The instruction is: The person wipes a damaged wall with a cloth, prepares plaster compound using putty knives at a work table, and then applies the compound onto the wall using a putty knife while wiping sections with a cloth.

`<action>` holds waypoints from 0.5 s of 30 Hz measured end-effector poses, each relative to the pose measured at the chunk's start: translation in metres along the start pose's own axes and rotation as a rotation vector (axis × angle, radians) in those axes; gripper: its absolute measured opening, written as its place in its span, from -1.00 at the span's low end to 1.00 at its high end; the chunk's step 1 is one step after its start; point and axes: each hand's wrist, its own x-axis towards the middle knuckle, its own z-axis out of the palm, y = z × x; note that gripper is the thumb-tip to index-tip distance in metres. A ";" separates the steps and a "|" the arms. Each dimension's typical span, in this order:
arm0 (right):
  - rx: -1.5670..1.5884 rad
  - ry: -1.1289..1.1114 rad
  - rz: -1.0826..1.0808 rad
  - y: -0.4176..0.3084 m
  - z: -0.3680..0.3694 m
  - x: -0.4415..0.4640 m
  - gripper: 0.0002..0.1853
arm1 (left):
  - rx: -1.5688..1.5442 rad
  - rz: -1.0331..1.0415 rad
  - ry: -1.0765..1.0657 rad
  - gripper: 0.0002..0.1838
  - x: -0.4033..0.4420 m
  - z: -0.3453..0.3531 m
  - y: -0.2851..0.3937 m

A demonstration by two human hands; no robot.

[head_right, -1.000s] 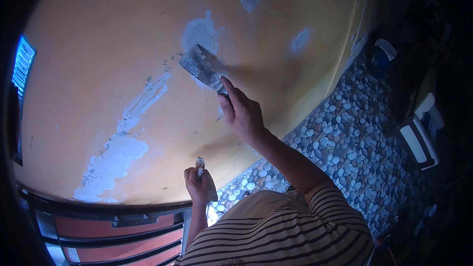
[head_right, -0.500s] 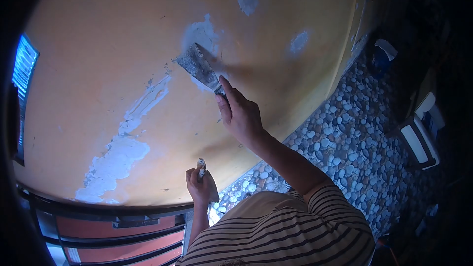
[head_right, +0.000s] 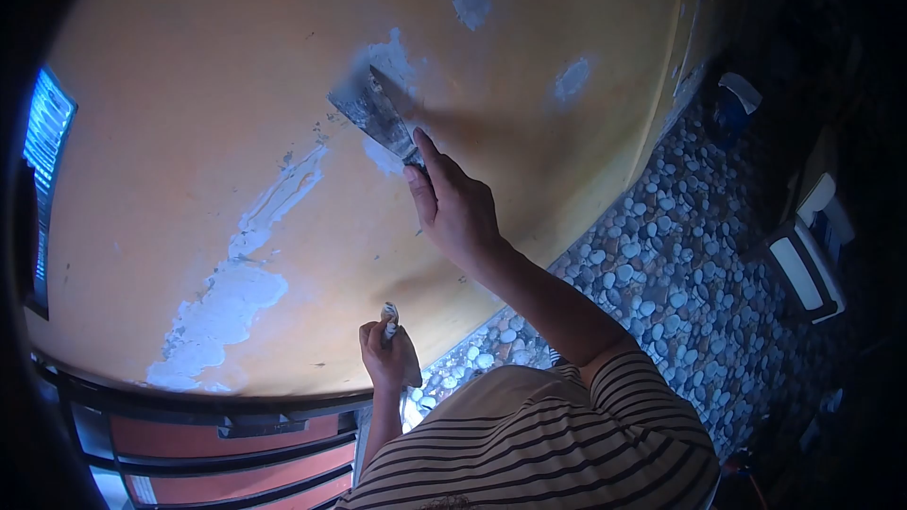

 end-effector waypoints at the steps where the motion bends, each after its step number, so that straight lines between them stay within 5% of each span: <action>1: 0.015 0.005 -0.005 -0.006 -0.003 0.011 -0.48 | -0.006 0.004 0.000 -0.66 0.000 0.001 0.000; 9: 0.071 0.017 0.042 -0.011 0.008 -0.011 -0.53 | 0.010 0.013 0.008 -0.66 -0.002 0.003 -0.001; 15: 0.464 -0.367 0.326 -0.048 0.004 -0.007 -0.63 | 0.026 0.052 0.032 -0.68 0.001 0.005 -0.004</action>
